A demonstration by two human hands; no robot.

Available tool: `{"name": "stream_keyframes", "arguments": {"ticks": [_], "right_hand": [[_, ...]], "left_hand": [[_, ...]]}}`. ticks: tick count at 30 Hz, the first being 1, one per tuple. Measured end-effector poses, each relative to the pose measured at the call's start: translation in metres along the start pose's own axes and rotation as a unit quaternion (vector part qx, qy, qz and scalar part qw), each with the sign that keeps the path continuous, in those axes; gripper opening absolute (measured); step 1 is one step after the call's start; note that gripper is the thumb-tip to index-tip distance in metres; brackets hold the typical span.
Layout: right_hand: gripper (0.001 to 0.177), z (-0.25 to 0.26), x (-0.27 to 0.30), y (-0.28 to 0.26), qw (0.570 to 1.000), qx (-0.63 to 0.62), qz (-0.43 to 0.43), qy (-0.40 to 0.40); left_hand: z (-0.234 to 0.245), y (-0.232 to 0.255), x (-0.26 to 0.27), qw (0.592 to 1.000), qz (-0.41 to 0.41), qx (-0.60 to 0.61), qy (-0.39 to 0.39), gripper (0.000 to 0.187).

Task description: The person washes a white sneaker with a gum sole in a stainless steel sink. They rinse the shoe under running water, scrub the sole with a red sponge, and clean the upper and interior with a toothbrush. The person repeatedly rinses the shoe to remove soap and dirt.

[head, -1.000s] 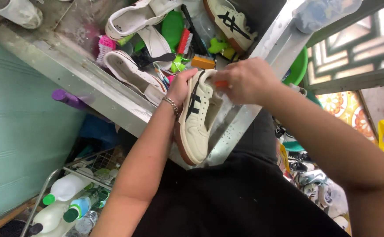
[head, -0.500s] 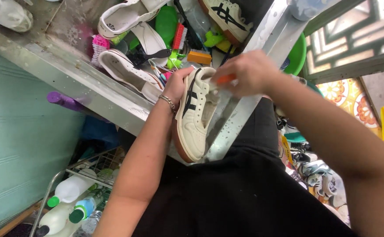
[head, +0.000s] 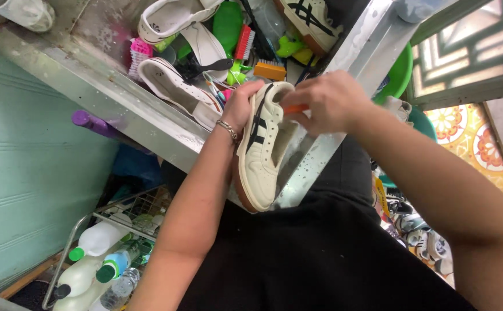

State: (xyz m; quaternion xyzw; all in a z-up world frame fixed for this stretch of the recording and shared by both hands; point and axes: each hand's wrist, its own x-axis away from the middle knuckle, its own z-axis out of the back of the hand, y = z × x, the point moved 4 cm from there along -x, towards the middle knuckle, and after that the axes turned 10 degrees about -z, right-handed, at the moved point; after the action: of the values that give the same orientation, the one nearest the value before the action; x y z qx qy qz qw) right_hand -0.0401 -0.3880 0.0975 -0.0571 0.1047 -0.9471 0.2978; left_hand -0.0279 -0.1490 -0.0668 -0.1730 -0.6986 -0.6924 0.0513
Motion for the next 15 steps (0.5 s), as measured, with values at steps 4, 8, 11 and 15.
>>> {"name": "stream_keyframes", "arguments": {"ticks": [4, 8, 11, 15], "right_hand": [[0.018, 0.024, 0.004, 0.011, 0.997, -0.075, 0.002, -0.022], [0.019, 0.015, -0.012, 0.012, 0.999, 0.016, 0.008, 0.032], [0.014, 0.009, -0.002, -0.003, 1.000, -0.005, 0.010, 0.005], [0.015, 0.045, -0.004, 0.024, 1.000, -0.013, 0.003, 0.010]], "left_hand": [[0.003, -0.009, -0.008, 1.000, -0.012, 0.008, 0.006, 0.045], [0.009, -0.005, -0.021, 0.999, -0.037, 0.001, 0.004, 0.039], [0.012, -0.007, -0.010, 0.998, -0.055, -0.034, -0.005, 0.038], [0.002, -0.010, -0.017, 0.997, -0.074, 0.004, 0.002, 0.036]]}}
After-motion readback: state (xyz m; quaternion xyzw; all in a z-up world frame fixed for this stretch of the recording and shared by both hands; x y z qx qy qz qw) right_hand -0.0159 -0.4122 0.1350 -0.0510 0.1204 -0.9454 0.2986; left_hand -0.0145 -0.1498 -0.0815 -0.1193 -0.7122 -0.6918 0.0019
